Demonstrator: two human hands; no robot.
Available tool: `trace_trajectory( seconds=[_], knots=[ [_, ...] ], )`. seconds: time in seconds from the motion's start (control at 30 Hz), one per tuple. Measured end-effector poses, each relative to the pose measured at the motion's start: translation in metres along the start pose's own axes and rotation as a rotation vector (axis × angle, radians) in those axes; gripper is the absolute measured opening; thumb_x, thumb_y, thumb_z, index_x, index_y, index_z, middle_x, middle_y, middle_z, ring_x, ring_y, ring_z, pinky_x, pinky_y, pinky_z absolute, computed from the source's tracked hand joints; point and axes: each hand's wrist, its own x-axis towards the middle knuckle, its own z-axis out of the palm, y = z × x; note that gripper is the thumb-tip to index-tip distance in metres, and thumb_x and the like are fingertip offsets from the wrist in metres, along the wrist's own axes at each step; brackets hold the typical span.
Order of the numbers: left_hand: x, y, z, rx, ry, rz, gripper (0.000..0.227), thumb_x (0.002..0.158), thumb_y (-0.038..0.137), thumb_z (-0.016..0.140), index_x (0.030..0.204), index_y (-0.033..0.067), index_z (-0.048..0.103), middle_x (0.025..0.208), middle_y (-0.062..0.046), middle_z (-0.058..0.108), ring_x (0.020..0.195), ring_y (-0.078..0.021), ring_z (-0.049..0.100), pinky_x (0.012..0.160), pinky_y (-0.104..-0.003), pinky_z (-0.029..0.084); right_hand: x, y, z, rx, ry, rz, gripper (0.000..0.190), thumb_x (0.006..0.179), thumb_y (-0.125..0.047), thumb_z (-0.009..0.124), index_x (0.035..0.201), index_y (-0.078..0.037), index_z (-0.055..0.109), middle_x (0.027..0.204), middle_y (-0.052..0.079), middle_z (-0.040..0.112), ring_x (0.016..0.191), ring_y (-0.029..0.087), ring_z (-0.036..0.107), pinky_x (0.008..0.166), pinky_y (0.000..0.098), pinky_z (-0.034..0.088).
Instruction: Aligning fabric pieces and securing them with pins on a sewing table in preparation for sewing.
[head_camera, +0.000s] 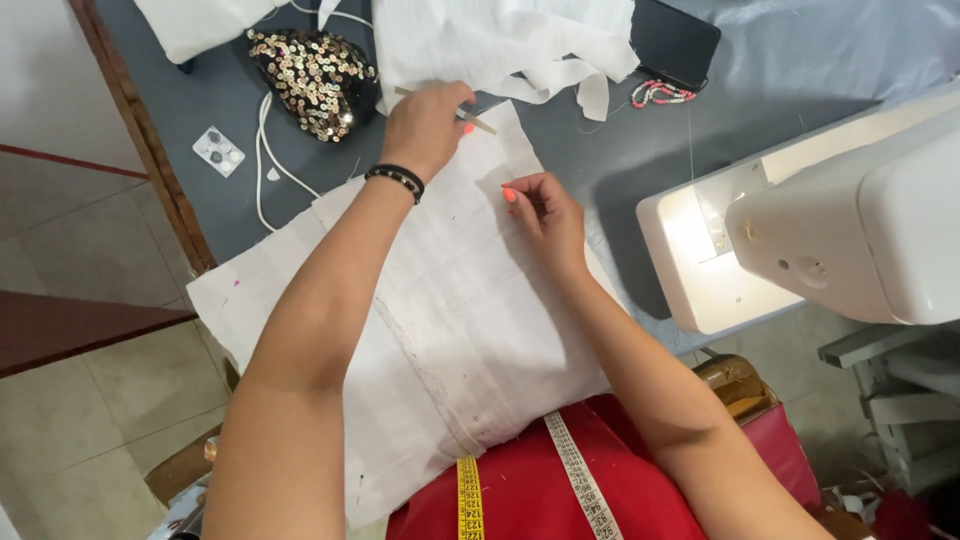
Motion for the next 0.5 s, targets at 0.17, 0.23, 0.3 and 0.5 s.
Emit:
trace_trajectory(
  seconds=[0.17, 0.23, 0.3, 0.5],
  knots=[
    [0.019, -0.011, 0.003, 0.001, 0.066, -0.001, 0.011, 0.096, 0.010, 0.064, 0.085, 0.0134, 0.066, 0.082, -0.007, 0.068, 0.071, -0.0323, 0.063, 0.055, -0.049, 0.048, -0.002, 0.004, 0.002, 0.008, 0.002, -0.036, 0.011, 0.095, -0.024, 0.068, 0.094, -0.013, 0.069, 0.082, -0.003, 0.068, 0.070, 0.007, 0.058, 0.060, 0.0232, 0.048],
    [0.027, -0.017, 0.003, 0.089, 0.144, -0.014, 0.012, 0.098, 0.010, 0.059, 0.086, 0.0111, 0.061, 0.084, -0.011, 0.066, 0.070, -0.0383, 0.063, 0.054, -0.053, 0.047, -0.001, 0.010, 0.002, 0.001, 0.020, -0.057, 0.008, 0.095, -0.020, 0.068, 0.093, -0.013, 0.070, 0.082, -0.003, 0.069, 0.070, 0.007, 0.059, 0.060, 0.0236, 0.049],
    [0.031, -0.024, -0.007, -0.141, 0.410, -0.071, 0.023, 0.096, -0.002, 0.062, 0.104, 0.0111, 0.046, 0.087, -0.011, 0.072, 0.076, -0.0348, 0.070, 0.058, -0.048, 0.052, 0.000, 0.016, 0.002, -0.021, 0.004, -0.130, 0.006, 0.096, -0.019, 0.068, 0.094, -0.013, 0.069, 0.084, -0.003, 0.069, 0.068, 0.007, 0.059, 0.059, 0.0227, 0.049],
    [-0.001, 0.014, -0.016, -0.106, 0.053, 0.037, 0.018, 0.093, 0.024, 0.081, 0.094, 0.0128, 0.067, 0.099, -0.009, 0.063, 0.083, -0.0276, 0.064, 0.073, -0.042, 0.051, 0.004, 0.029, -0.002, -0.011, -0.064, -0.247, 0.003, 0.101, -0.016, 0.064, 0.099, -0.013, 0.065, 0.124, 0.010, 0.072, 0.108, 0.015, 0.070, 0.088, 0.0264, 0.054]
  ],
)
